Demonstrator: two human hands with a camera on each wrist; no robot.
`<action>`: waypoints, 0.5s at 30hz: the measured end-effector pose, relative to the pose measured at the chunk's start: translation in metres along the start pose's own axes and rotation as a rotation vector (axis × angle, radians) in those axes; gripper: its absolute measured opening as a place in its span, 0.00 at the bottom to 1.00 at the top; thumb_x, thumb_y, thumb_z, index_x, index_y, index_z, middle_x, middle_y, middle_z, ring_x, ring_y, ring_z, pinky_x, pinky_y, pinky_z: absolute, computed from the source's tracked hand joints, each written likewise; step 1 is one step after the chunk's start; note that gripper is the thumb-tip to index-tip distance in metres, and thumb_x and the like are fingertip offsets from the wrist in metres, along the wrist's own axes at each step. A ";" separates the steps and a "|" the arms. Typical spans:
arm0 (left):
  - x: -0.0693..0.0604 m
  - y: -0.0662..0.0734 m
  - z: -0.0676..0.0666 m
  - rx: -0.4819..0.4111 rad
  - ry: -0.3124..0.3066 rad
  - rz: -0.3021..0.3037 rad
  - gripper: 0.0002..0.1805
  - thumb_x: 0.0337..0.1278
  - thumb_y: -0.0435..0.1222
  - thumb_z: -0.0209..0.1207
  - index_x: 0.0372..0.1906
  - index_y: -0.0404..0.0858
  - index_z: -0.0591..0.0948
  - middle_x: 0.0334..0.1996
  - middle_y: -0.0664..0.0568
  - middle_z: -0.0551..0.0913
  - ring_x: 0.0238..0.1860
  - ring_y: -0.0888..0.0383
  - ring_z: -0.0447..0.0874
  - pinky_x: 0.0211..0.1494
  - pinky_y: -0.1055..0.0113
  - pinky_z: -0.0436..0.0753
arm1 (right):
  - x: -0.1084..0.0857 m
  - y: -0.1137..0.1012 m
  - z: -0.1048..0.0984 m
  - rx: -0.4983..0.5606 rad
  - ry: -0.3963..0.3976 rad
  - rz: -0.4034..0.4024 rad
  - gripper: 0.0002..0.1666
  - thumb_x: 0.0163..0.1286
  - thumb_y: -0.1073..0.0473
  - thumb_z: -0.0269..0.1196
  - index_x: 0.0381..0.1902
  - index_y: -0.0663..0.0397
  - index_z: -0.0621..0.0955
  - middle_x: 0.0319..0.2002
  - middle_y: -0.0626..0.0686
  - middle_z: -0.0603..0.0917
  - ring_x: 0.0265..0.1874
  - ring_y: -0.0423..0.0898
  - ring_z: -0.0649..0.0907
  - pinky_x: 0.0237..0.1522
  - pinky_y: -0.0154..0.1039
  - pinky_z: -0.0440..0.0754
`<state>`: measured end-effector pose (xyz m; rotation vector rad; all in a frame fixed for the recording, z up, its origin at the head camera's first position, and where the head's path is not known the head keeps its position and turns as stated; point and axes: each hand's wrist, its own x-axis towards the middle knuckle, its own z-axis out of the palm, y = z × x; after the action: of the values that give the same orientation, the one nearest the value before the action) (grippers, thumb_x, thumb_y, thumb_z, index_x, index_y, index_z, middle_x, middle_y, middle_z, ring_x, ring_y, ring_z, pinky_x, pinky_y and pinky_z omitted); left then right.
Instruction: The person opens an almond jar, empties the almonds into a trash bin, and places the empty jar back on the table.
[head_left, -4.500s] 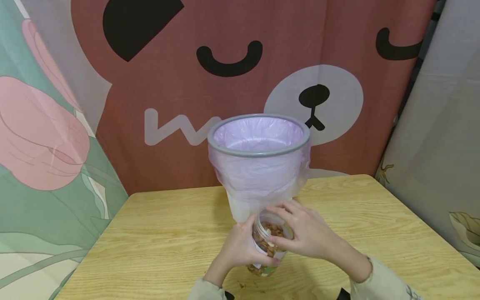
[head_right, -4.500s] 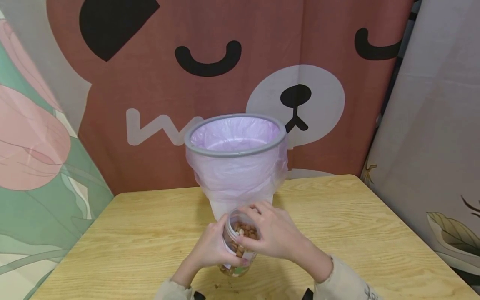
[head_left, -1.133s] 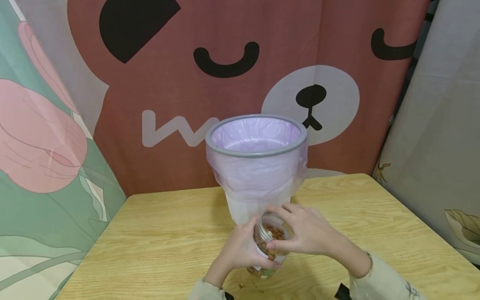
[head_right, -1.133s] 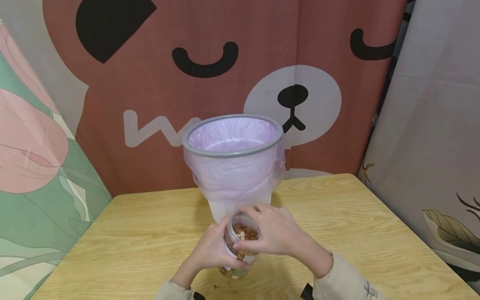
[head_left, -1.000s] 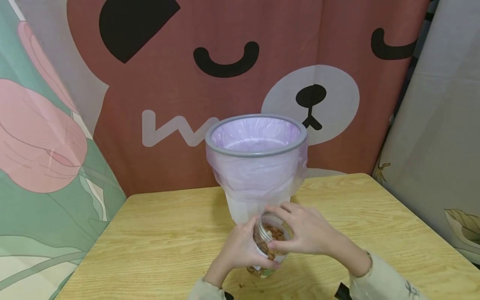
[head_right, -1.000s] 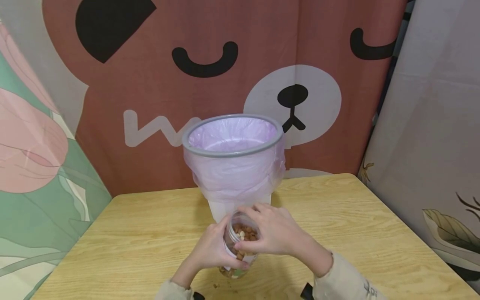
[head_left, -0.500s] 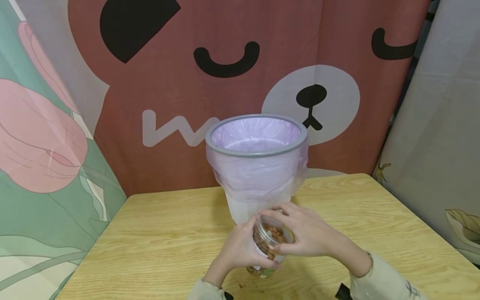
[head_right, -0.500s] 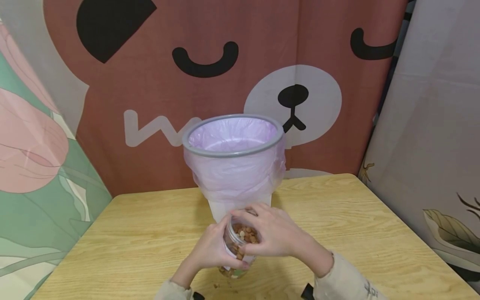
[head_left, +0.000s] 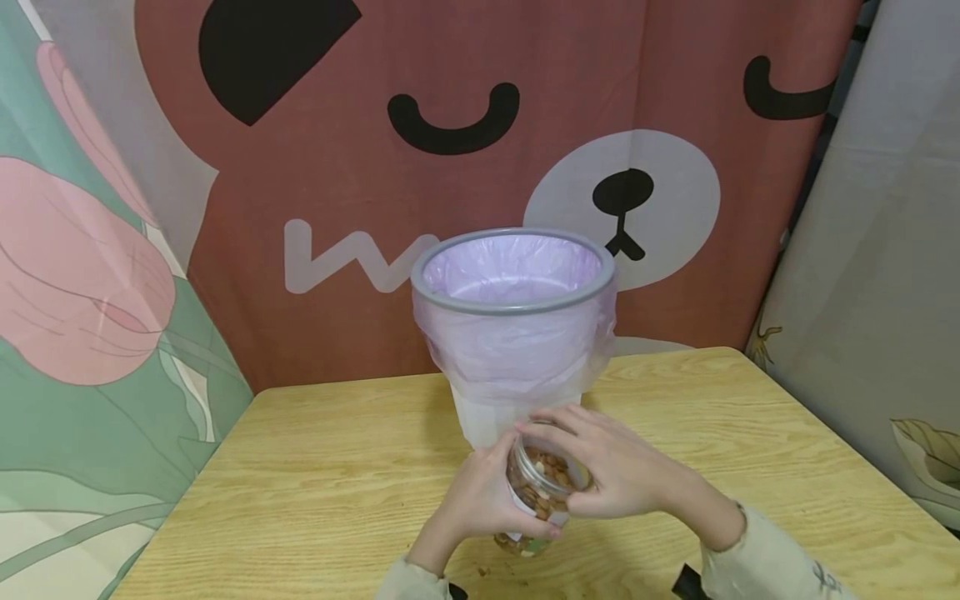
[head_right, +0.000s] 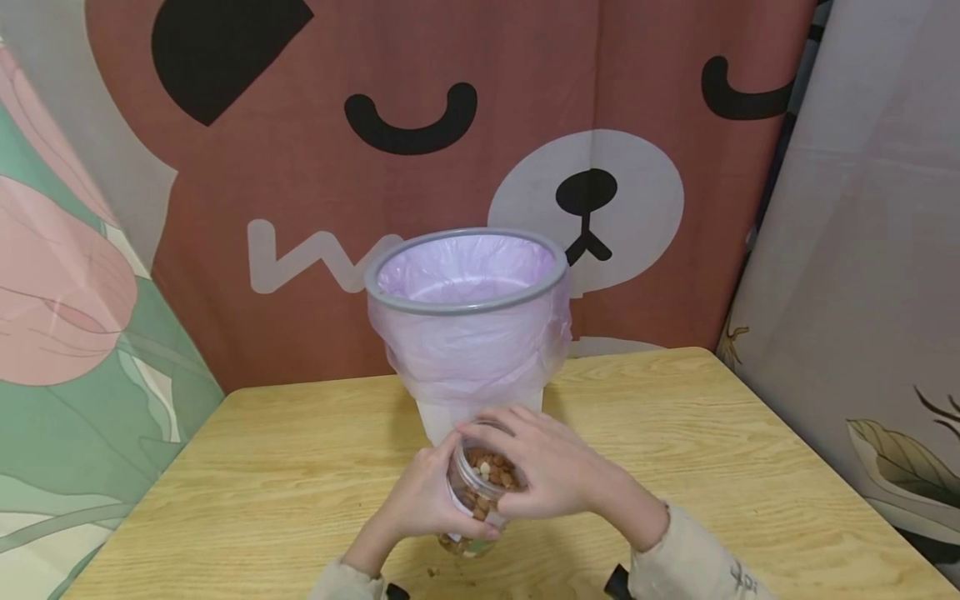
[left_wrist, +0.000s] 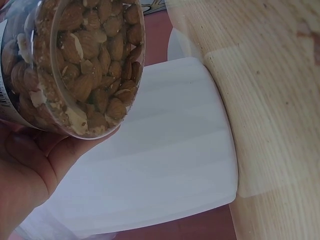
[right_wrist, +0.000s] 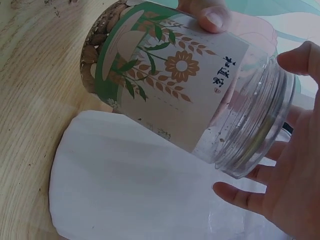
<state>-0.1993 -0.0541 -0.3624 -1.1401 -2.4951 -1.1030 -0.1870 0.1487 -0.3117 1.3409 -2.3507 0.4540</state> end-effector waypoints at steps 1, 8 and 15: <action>0.000 0.000 0.000 0.000 0.000 0.001 0.55 0.23 0.56 0.71 0.63 0.44 0.59 0.41 0.54 0.78 0.38 0.67 0.77 0.37 0.75 0.75 | 0.000 0.000 0.000 0.007 -0.004 -0.004 0.47 0.39 0.53 0.59 0.64 0.45 0.64 0.58 0.47 0.67 0.54 0.42 0.68 0.44 0.50 0.71; 0.001 0.000 0.000 0.013 0.000 0.016 0.52 0.22 0.56 0.71 0.60 0.42 0.62 0.41 0.55 0.78 0.38 0.67 0.77 0.37 0.75 0.75 | 0.000 0.000 -0.003 0.017 -0.008 0.029 0.42 0.58 0.37 0.54 0.67 0.45 0.58 0.62 0.54 0.62 0.56 0.49 0.67 0.44 0.57 0.70; 0.002 0.002 -0.002 0.006 -0.007 0.029 0.47 0.23 0.54 0.72 0.55 0.40 0.65 0.39 0.57 0.78 0.35 0.69 0.76 0.35 0.78 0.75 | 0.002 -0.002 -0.002 -0.073 -0.014 0.211 0.48 0.52 0.29 0.56 0.66 0.44 0.61 0.50 0.47 0.73 0.19 0.32 0.70 0.17 0.31 0.69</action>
<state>-0.1998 -0.0535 -0.3596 -1.1767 -2.4777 -1.0852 -0.1858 0.1475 -0.3087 1.0725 -2.5063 0.4160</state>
